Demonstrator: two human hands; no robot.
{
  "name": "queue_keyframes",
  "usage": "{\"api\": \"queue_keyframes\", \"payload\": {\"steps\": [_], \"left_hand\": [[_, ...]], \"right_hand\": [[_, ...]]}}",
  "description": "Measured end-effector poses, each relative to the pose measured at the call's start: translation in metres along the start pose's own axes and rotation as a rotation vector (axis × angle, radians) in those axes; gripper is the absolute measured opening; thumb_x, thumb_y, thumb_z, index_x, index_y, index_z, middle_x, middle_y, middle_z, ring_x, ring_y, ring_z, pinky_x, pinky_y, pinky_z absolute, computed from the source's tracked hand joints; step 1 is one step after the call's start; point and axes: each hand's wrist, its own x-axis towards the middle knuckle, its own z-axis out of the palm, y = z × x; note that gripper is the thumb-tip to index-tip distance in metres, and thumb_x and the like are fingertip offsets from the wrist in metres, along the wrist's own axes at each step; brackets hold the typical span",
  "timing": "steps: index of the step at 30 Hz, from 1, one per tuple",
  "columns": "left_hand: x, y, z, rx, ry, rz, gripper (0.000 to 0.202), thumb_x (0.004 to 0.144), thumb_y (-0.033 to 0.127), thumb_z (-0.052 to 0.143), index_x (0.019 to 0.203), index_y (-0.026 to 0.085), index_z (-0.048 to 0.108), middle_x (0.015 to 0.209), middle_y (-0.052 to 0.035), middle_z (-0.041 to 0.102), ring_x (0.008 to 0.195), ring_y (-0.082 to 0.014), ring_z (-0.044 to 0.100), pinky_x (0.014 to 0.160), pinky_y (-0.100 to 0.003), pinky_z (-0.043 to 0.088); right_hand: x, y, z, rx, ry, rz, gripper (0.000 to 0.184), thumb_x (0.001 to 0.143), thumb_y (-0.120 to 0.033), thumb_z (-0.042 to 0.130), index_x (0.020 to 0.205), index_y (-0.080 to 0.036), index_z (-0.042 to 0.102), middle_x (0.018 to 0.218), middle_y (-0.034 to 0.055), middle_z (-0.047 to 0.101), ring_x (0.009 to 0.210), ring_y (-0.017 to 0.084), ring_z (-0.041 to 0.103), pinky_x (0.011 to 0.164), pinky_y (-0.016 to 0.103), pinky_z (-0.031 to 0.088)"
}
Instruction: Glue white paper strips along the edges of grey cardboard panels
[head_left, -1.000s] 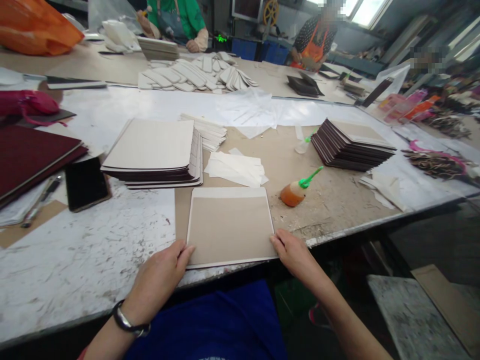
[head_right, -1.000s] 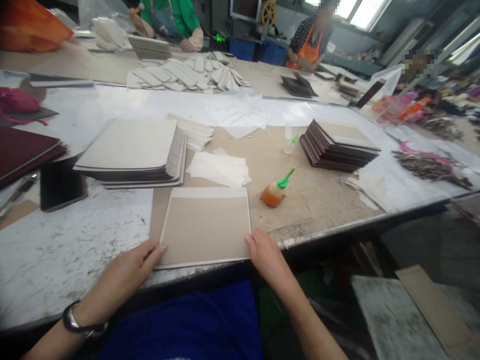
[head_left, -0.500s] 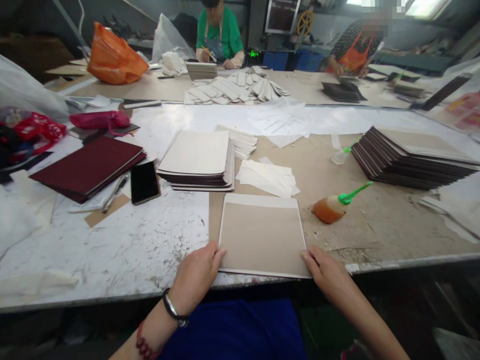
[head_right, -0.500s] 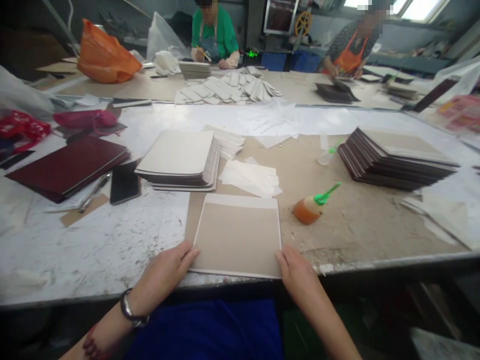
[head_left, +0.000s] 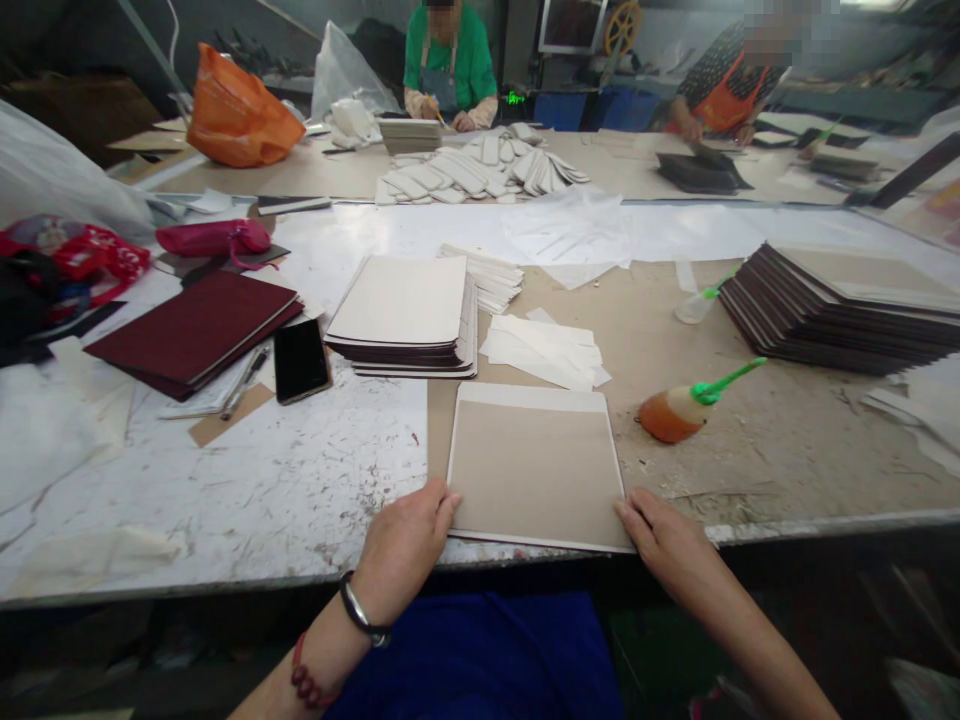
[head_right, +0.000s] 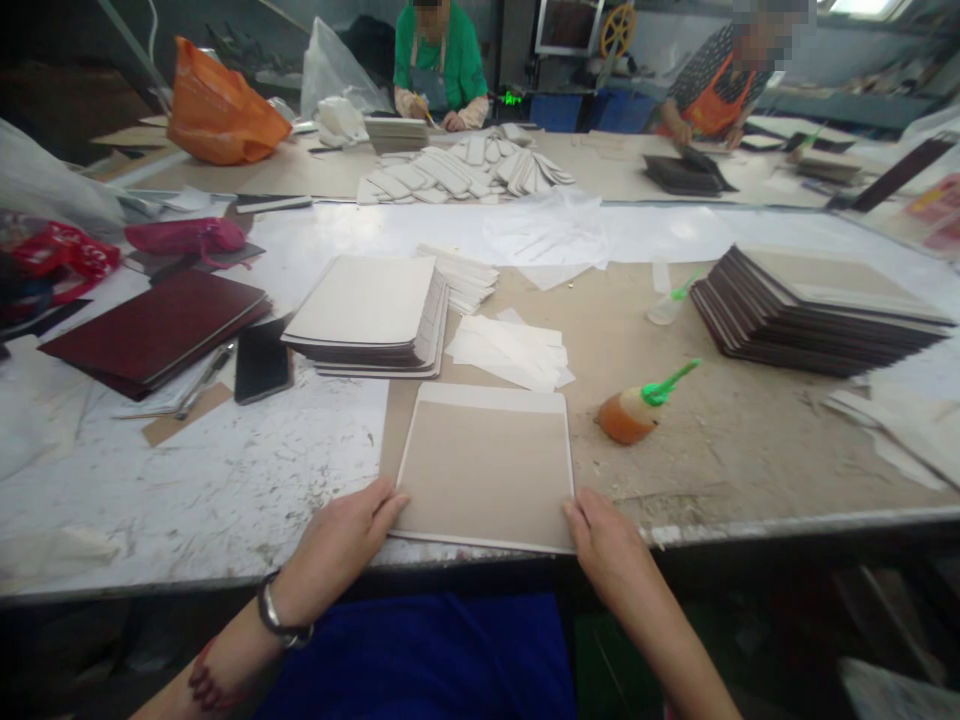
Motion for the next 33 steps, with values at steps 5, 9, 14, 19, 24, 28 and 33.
{"api": "queue_keyframes", "payload": {"steps": [5,9,14,19,24,28,33], "left_hand": [[0.002,0.001,0.001,0.000,-0.003,0.007,0.023,0.091,0.034,0.033,0.085,0.021,0.051,0.078,-0.0041,0.066,0.076,-0.0208,0.064,0.060,-0.027,0.038],[0.001,0.002,0.000,-0.001,-0.033,0.000,0.022,0.092,0.032,0.032,0.086,0.021,0.050,0.080,-0.0047,0.067,0.079,-0.0213,0.064,0.063,-0.027,0.039],[0.006,-0.003,0.006,-0.026,-0.064,0.012,0.022,0.092,0.031,0.030,0.086,0.023,0.049,0.084,-0.0052,0.067,0.084,-0.0235,0.063,0.068,-0.030,0.040],[0.008,-0.005,0.010,-0.031,-0.045,0.047,0.021,0.092,0.030,0.030,0.085,0.023,0.048,0.083,-0.0042,0.066,0.084,-0.0227,0.063,0.069,-0.029,0.040],[0.002,0.002,-0.001,0.030,-0.048,0.016,0.023,0.092,0.031,0.030,0.084,0.022,0.049,0.080,-0.0050,0.066,0.079,-0.0209,0.064,0.066,-0.027,0.039],[0.000,0.006,-0.006,0.054,-0.047,0.021,0.023,0.092,0.031,0.030,0.084,0.021,0.050,0.079,-0.0051,0.066,0.078,-0.0206,0.063,0.064,-0.027,0.039],[-0.001,0.005,-0.005,0.057,-0.032,0.018,0.023,0.091,0.031,0.031,0.085,0.021,0.051,0.079,-0.0055,0.066,0.077,-0.0209,0.063,0.064,-0.027,0.039]], "right_hand": [[0.000,0.002,0.001,-0.007,0.002,-0.018,0.022,0.080,-0.034,0.031,0.062,-0.023,0.039,0.061,0.0052,0.054,0.058,0.020,0.053,0.056,0.030,0.040],[-0.002,-0.003,-0.001,-0.070,-0.009,0.007,0.021,0.083,-0.026,0.033,0.065,-0.021,0.042,0.066,0.0062,0.057,0.063,0.020,0.055,0.061,0.029,0.042],[-0.003,-0.011,-0.003,-0.132,-0.063,0.085,0.019,0.086,-0.017,0.036,0.073,-0.018,0.050,0.076,0.0074,0.060,0.071,0.019,0.057,0.066,0.027,0.042],[-0.003,-0.014,-0.005,-0.150,-0.099,0.109,0.019,0.087,-0.016,0.037,0.075,-0.017,0.051,0.076,0.0071,0.060,0.072,0.019,0.057,0.065,0.027,0.040],[-0.002,-0.021,-0.013,-0.174,-0.115,0.128,0.019,0.087,-0.017,0.037,0.073,-0.017,0.051,0.075,0.0078,0.060,0.072,0.020,0.057,0.064,0.027,0.038],[-0.001,-0.025,-0.015,-0.187,-0.136,0.130,0.018,0.087,-0.018,0.038,0.072,-0.017,0.049,0.075,0.0072,0.060,0.069,0.018,0.055,0.063,0.026,0.037],[-0.001,-0.023,-0.013,-0.205,-0.127,0.122,0.019,0.086,-0.018,0.038,0.071,-0.018,0.048,0.074,0.0079,0.059,0.069,0.019,0.055,0.063,0.026,0.037]]}}
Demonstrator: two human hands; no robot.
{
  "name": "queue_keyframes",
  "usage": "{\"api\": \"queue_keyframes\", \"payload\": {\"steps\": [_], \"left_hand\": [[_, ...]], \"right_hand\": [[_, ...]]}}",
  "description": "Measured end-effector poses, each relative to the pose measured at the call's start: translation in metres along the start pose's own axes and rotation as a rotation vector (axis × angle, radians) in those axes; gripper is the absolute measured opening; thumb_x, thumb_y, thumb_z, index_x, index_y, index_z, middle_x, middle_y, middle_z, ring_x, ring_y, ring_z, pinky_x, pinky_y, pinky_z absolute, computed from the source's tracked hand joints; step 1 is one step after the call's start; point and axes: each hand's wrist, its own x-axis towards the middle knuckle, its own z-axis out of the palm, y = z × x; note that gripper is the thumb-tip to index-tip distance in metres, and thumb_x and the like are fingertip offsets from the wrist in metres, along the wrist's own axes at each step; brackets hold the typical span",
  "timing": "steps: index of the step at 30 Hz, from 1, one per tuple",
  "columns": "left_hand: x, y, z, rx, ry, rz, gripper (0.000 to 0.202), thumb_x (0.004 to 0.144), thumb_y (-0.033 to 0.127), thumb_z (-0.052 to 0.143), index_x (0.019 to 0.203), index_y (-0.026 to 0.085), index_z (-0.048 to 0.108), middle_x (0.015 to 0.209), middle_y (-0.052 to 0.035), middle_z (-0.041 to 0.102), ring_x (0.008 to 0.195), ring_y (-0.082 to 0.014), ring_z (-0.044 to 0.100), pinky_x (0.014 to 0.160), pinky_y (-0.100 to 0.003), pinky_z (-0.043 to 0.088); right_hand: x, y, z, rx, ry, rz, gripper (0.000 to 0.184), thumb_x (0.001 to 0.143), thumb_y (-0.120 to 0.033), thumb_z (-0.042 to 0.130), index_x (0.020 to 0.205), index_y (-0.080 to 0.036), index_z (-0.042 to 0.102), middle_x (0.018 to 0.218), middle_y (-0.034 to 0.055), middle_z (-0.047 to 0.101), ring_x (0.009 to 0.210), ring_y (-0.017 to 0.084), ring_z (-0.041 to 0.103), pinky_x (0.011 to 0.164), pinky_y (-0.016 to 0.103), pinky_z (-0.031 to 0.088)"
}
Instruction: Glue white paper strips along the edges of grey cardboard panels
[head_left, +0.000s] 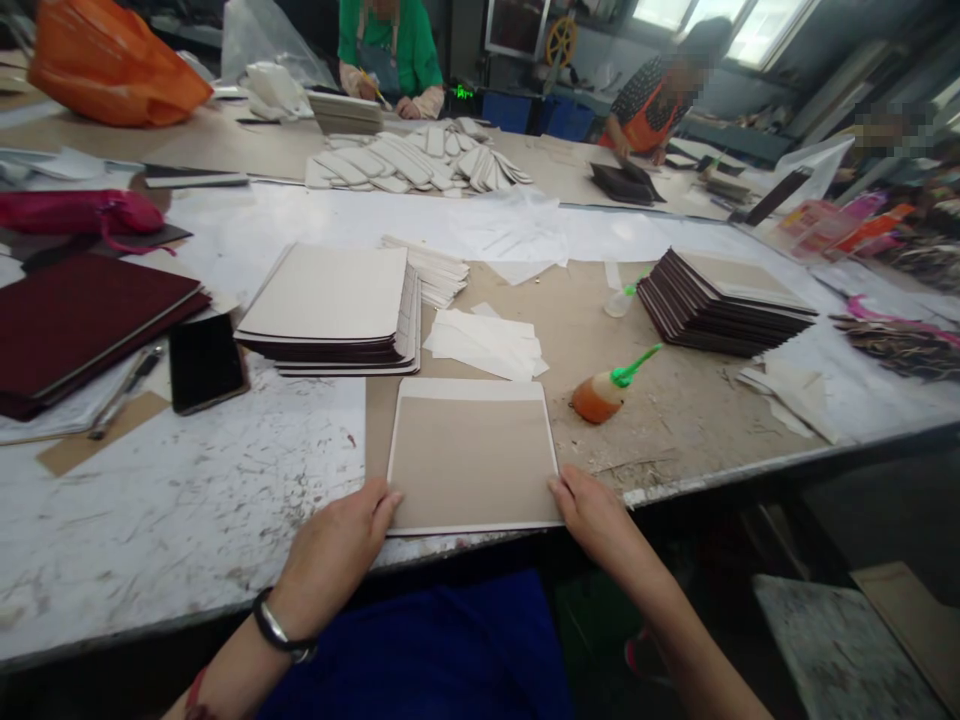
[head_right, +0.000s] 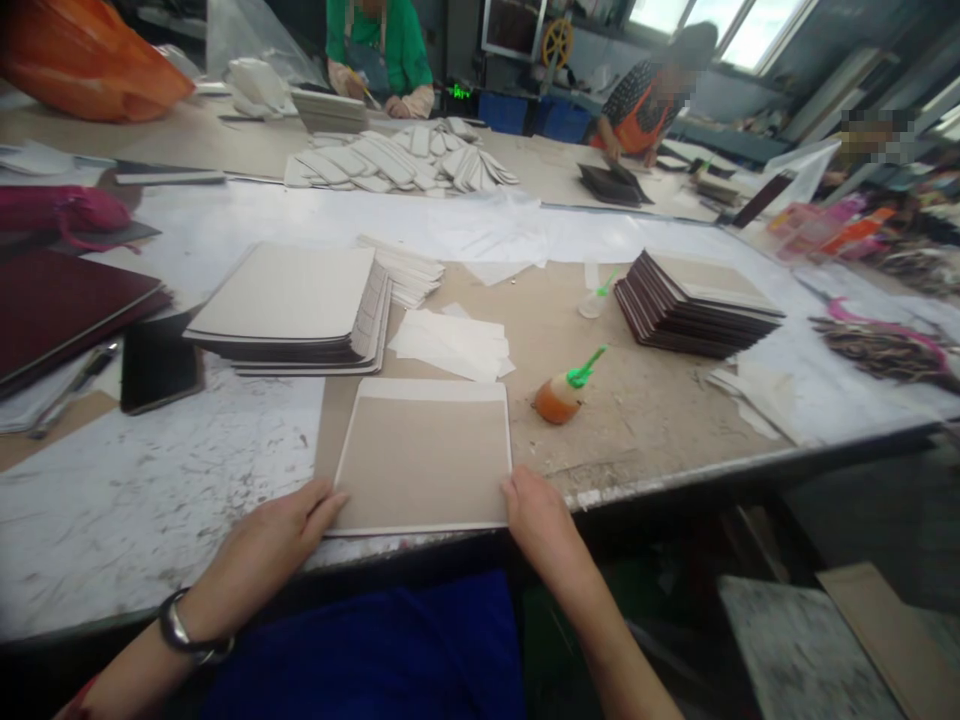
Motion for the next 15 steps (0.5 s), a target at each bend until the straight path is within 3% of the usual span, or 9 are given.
{"api": "queue_keyframes", "payload": {"steps": [15], "left_hand": [[0.000,-0.002,0.002,-0.006,0.018,0.001,0.026,0.091,0.034,0.030,0.083,0.022,0.052,0.079,-0.0043,0.067,0.076,-0.0191,0.063,0.061,-0.026,0.037]], "right_hand": [[0.002,0.013,0.009,0.090,0.099,-0.116,0.020,0.082,-0.026,0.035,0.063,-0.022,0.041,0.063,0.0037,0.054,0.059,0.018,0.051,0.058,0.027,0.038]]}}
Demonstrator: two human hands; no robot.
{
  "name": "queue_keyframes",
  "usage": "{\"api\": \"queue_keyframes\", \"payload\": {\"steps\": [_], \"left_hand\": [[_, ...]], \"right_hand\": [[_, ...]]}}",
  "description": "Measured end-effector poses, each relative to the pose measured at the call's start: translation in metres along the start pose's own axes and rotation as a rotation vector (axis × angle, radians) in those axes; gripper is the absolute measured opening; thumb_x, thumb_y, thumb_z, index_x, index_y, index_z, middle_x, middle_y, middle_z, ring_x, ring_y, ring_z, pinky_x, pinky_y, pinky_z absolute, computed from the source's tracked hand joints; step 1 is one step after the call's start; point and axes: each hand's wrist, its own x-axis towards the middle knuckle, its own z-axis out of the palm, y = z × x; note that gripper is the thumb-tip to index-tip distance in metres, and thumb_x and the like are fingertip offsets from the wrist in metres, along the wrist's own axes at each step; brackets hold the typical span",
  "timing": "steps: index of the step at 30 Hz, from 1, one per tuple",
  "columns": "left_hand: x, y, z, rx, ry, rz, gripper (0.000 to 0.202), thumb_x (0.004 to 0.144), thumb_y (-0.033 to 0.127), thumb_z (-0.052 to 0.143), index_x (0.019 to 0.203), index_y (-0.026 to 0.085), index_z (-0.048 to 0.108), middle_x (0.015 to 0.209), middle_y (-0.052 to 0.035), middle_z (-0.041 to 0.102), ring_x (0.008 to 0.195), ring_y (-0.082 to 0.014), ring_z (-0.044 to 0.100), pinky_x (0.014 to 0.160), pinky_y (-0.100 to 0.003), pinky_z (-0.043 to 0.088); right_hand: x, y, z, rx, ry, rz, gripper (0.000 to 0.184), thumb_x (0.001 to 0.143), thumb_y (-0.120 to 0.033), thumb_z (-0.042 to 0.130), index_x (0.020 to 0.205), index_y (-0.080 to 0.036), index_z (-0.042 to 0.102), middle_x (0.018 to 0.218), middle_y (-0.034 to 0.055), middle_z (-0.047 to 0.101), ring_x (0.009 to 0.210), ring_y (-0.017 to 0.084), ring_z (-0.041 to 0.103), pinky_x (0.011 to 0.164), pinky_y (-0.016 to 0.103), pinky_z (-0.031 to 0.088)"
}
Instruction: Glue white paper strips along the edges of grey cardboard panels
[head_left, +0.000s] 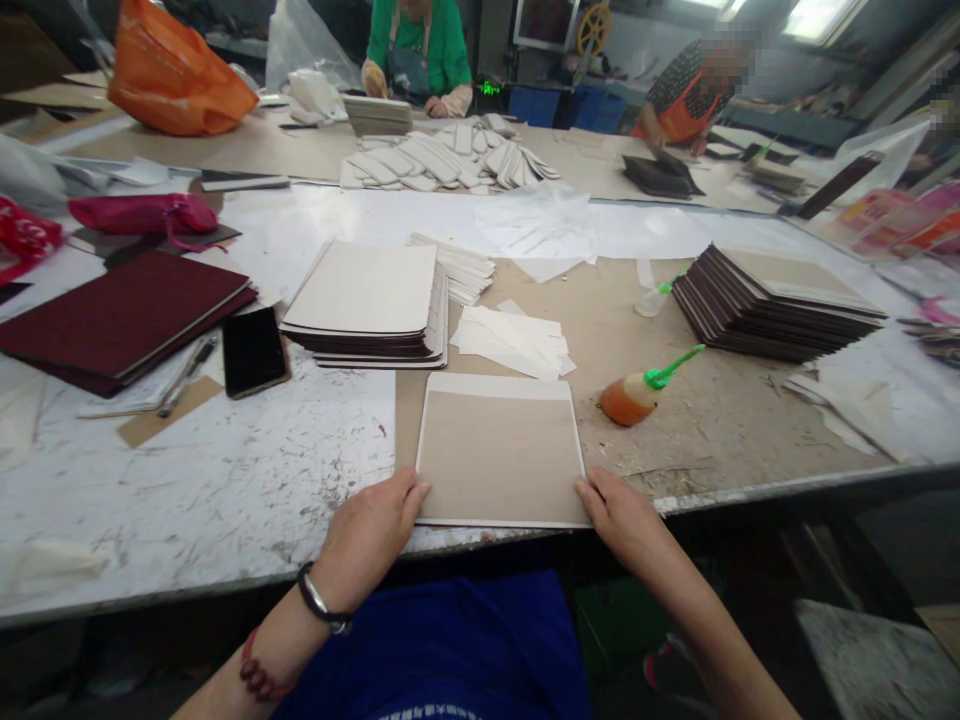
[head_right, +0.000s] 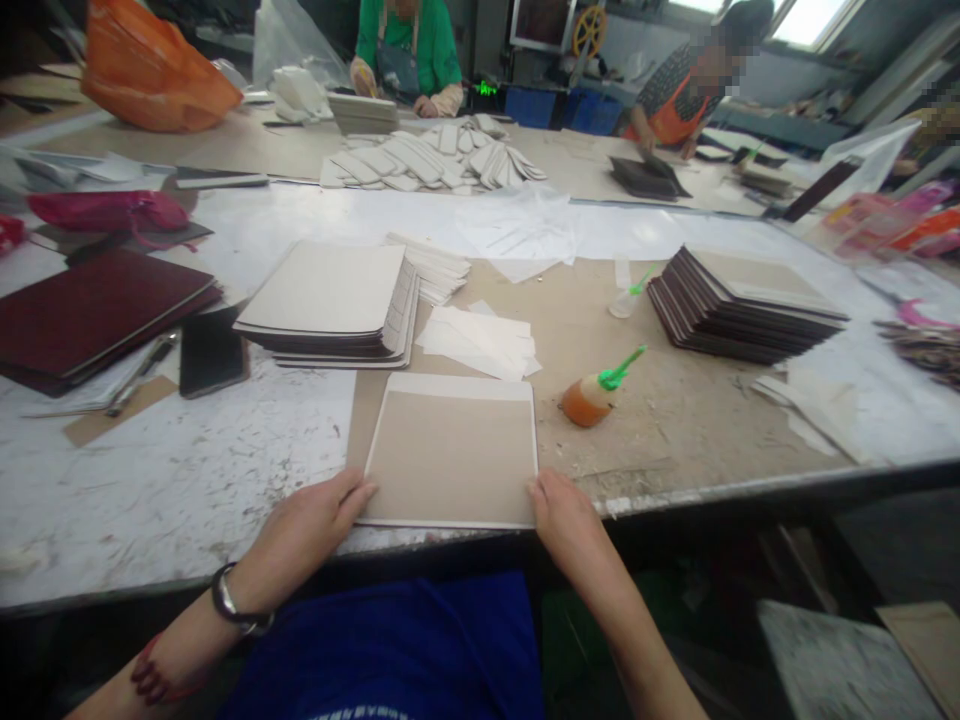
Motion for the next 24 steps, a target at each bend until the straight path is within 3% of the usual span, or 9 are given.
{"api": "queue_keyframes", "payload": {"steps": [13,24], "left_hand": [[0.000,0.001,-0.002,-0.029,-0.003,-0.003,0.023,0.091,0.032,0.033,0.084,0.021,0.052,0.079,-0.0046,0.067,0.078,-0.0195,0.063,0.062,-0.026,0.039],[0.005,-0.003,0.006,-0.061,-0.026,0.031,0.023,0.091,0.028,0.030,0.085,0.022,0.052,0.082,-0.0049,0.068,0.080,-0.0202,0.064,0.067,-0.027,0.041]], "right_hand": [[0.002,0.006,0.006,0.005,0.040,-0.032,0.021,0.081,-0.027,0.035,0.063,-0.022,0.043,0.060,0.0039,0.054,0.056,0.018,0.051,0.055,0.027,0.038],[-0.002,-0.008,0.001,-0.058,-0.074,0.132,0.020,0.086,-0.016,0.036,0.079,-0.017,0.054,0.081,0.0087,0.062,0.076,0.019,0.057,0.067,0.027,0.040]]}}
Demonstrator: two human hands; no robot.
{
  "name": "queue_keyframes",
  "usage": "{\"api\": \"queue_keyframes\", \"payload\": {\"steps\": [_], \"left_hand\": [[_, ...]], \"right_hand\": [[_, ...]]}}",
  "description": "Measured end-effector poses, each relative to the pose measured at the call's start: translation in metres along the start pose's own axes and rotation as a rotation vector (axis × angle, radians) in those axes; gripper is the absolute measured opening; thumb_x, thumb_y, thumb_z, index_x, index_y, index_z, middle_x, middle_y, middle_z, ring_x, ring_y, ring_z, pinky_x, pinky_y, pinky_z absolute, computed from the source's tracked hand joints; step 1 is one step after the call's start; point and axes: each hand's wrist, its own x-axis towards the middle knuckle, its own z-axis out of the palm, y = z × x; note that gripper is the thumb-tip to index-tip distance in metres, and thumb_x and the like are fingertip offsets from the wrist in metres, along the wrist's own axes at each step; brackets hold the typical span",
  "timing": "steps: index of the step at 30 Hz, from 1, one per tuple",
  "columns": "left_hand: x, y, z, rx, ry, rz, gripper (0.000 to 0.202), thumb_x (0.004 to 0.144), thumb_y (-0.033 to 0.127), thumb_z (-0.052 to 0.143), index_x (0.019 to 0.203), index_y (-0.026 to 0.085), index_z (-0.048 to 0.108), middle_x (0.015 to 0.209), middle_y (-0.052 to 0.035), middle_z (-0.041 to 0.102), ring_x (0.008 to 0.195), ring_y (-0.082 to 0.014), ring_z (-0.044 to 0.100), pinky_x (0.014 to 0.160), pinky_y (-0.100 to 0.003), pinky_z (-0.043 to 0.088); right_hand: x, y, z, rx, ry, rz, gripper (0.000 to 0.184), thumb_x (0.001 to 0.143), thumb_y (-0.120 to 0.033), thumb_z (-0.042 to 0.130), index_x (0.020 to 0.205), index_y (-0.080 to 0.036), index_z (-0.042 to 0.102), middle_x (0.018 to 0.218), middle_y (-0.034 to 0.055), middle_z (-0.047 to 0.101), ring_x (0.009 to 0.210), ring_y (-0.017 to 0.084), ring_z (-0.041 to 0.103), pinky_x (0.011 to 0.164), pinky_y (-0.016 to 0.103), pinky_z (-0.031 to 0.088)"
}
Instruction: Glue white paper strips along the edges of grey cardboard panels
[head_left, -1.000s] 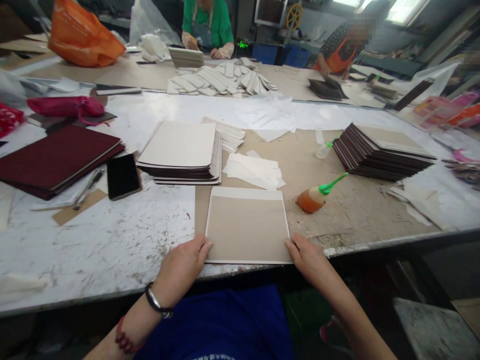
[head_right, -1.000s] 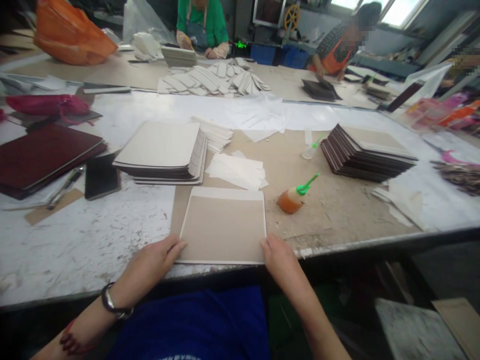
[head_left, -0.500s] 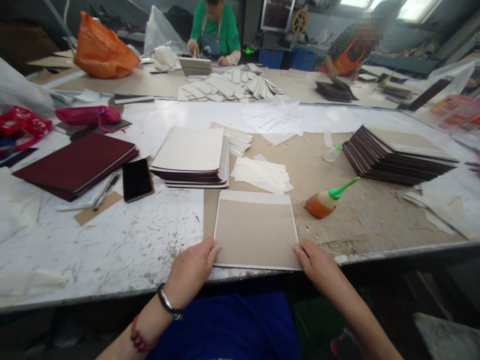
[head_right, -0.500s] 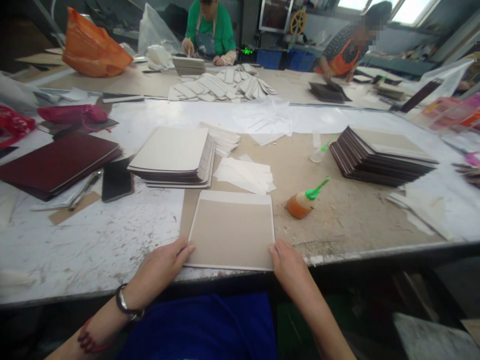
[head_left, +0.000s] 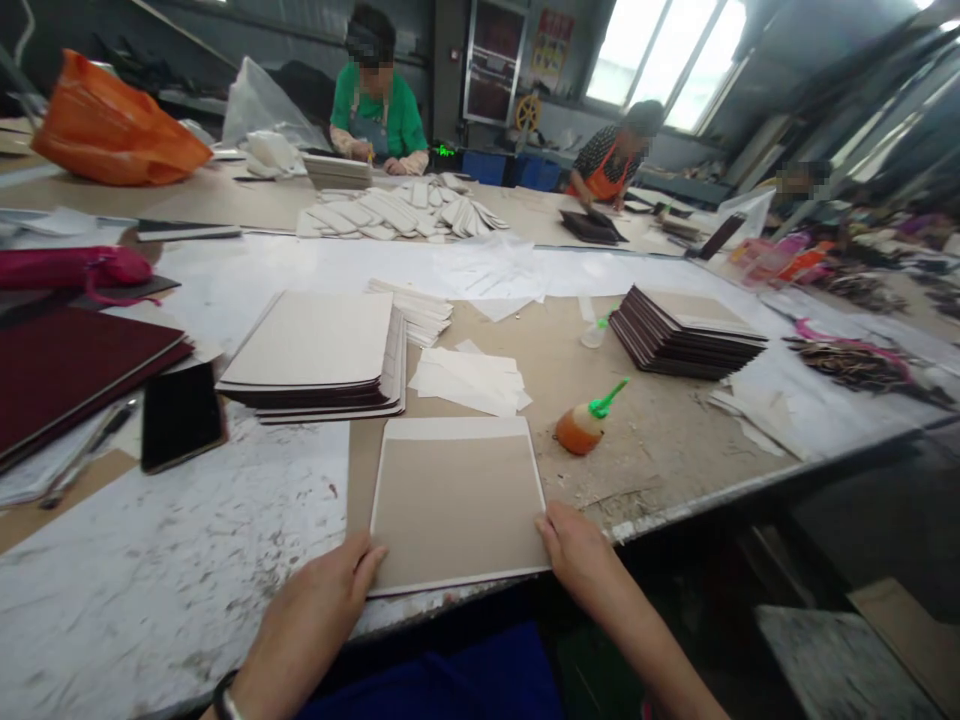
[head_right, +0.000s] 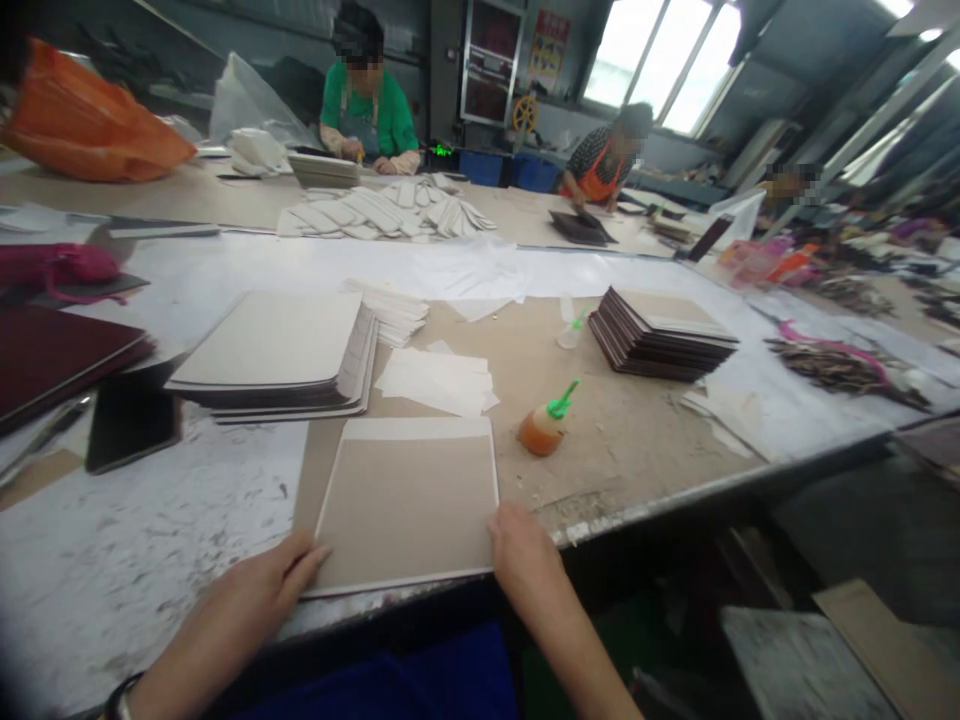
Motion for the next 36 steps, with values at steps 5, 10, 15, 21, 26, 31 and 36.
{"api": "queue_keyframes", "payload": {"steps": [5,10,15,21,26,31,36], "left_hand": [[0.006,-0.010,0.011,-0.051,0.021,0.045,0.027,0.090,0.027,0.027,0.084,0.024,0.052,0.080,-0.0050,0.069,0.085,-0.0220,0.064,0.074,-0.030,0.043],[0.010,-0.015,0.018,-0.097,0.014,0.039,0.031,0.090,0.028,0.024,0.089,0.025,0.055,0.084,-0.0056,0.069,0.083,-0.0236,0.065,0.073,-0.033,0.044],[0.003,-0.005,0.008,-0.020,-0.015,0.033,0.031,0.091,0.027,0.025,0.097,0.024,0.055,0.083,-0.0056,0.068,0.081,-0.0235,0.065,0.073,-0.034,0.046],[-0.001,0.000,0.006,0.278,0.323,0.247,0.037,0.085,0.010,0.035,0.113,0.022,0.055,0.112,-0.0124,0.058,0.107,-0.0275,0.053,0.089,-0.041,0.041],[0.014,-0.012,0.022,0.286,0.299,0.613,0.080,0.070,-0.010,0.036,0.132,0.041,0.031,0.144,-0.0046,0.029,0.133,-0.0277,0.020,0.105,-0.047,0.024],[0.013,-0.009,0.017,0.290,0.226,0.648,0.074,0.071,-0.006,0.042,0.132,0.034,0.034,0.142,-0.0113,0.030,0.131,-0.0337,0.021,0.102,-0.048,0.029],[0.012,-0.011,0.016,0.263,0.265,0.700,0.074,0.069,-0.007,0.044,0.131,0.034,0.037,0.140,-0.0113,0.034,0.130,-0.0340,0.025,0.101,-0.050,0.031]], "right_hand": [[-0.002,-0.001,0.001,0.022,0.007,0.014,0.020,0.087,-0.014,0.036,0.081,-0.016,0.055,0.081,0.0082,0.062,0.076,0.019,0.058,0.067,0.026,0.039],[-0.005,-0.004,-0.001,0.032,0.025,0.045,0.019,0.087,-0.012,0.037,0.081,-0.015,0.055,0.083,0.0083,0.062,0.079,0.020,0.058,0.068,0.027,0.039],[-0.005,-0.004,0.001,0.015,0.036,0.033,0.020,0.088,-0.011,0.036,0.080,-0.015,0.055,0.082,0.0080,0.062,0.078,0.020,0.057,0.068,0.027,0.040],[-0.003,-0.004,0.002,-0.096,-0.005,0.026,0.020,0.090,-0.015,0.036,0.081,-0.015,0.054,0.082,0.0098,0.061,0.078,0.020,0.057,0.068,0.027,0.038],[0.001,-0.003,0.004,-0.178,-0.012,0.035,0.018,0.089,-0.017,0.040,0.079,-0.015,0.054,0.080,0.0079,0.061,0.076,0.019,0.057,0.067,0.027,0.037],[0.000,-0.003,0.004,-0.198,-0.020,0.031,0.019,0.090,-0.018,0.039,0.079,-0.015,0.055,0.078,0.0068,0.060,0.073,0.018,0.056,0.065,0.027,0.036],[-0.001,-0.006,0.001,-0.230,-0.026,0.036,0.017,0.090,-0.018,0.040,0.080,-0.016,0.054,0.080,0.0066,0.059,0.073,0.018,0.056,0.062,0.026,0.035]]}}
